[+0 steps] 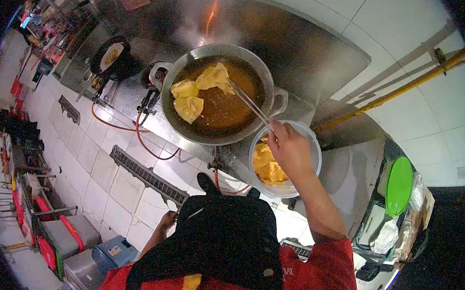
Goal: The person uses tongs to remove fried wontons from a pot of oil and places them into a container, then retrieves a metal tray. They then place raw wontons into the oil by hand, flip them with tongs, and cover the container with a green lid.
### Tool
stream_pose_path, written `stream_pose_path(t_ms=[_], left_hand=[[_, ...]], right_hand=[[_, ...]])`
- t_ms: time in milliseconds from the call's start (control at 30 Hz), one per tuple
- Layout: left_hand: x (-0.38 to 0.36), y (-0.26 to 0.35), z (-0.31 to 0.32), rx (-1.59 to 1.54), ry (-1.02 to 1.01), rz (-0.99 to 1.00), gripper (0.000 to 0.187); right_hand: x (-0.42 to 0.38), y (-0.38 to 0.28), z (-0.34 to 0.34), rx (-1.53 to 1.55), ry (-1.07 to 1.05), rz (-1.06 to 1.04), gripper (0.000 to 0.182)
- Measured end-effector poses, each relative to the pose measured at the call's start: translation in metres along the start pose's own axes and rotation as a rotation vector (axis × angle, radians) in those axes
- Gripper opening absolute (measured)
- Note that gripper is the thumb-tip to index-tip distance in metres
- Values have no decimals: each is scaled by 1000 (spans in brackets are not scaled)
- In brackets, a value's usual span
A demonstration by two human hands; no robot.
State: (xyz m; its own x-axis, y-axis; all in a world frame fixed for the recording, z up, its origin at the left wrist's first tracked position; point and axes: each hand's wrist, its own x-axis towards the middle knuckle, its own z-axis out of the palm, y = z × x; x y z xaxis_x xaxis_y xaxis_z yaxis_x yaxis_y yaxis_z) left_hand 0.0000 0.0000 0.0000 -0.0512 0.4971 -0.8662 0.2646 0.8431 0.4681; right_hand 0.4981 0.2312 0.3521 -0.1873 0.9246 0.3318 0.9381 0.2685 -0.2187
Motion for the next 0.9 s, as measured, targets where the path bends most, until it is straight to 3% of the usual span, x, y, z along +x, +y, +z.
stream_pose_path(t_ms=[67, 100, 167, 200, 267, 400, 467, 500, 567, 600, 667, 700, 767, 900], left_hand=[[-2, -1, 1, -16, 9, 45, 39], [3, 0, -1, -16, 11, 50, 39], [4, -12, -4, -66, 20, 53, 38], [4, -9, -3, -69, 21, 57, 38], [-1, 2, 1, -96, 27, 45, 38], [-11, 18, 5, 24, 42, 38, 38], [-8, 15, 3, 56, 24, 67, 38], [-1, 5, 0, 60, 22, 65, 38], [22, -24, -6, -74, -1, 97, 38], [24, -27, -5, -71, -5, 98, 38], [30, -33, -6, -112, 11, 101, 37], [22, -24, -5, -113, 11, 102, 37], [-3, 8, 2, -20, 60, 28, 37], [-18, 25, 6, 30, 62, -3, 37]], right_hand=[[1, -2, -1, 399, 118, 121, 26], [2, -1, 3, 399, 124, 119, 26], [-7, 0, 21, 680, 41, 437, 23], [-12, 1, 34, 679, 43, 432, 23], [-24, 1, 61, 1215, -8, 786, 19], [-30, 4, 69, 1384, -70, 995, 19], [-25, 15, 69, 921, 158, 495, 21], [-19, 9, 54, 921, 158, 500, 21], [-3, -12, 10, 530, 182, 409, 27], [-4, -13, 11, 527, 184, 412, 27], [-6, -17, 13, 82, 212, 67, 33], [-12, -16, 20, 82, 213, 65, 33], [-27, -14, 36, -237, -13, -158, 41], [-28, -15, 31, -220, 5, -225, 47]])
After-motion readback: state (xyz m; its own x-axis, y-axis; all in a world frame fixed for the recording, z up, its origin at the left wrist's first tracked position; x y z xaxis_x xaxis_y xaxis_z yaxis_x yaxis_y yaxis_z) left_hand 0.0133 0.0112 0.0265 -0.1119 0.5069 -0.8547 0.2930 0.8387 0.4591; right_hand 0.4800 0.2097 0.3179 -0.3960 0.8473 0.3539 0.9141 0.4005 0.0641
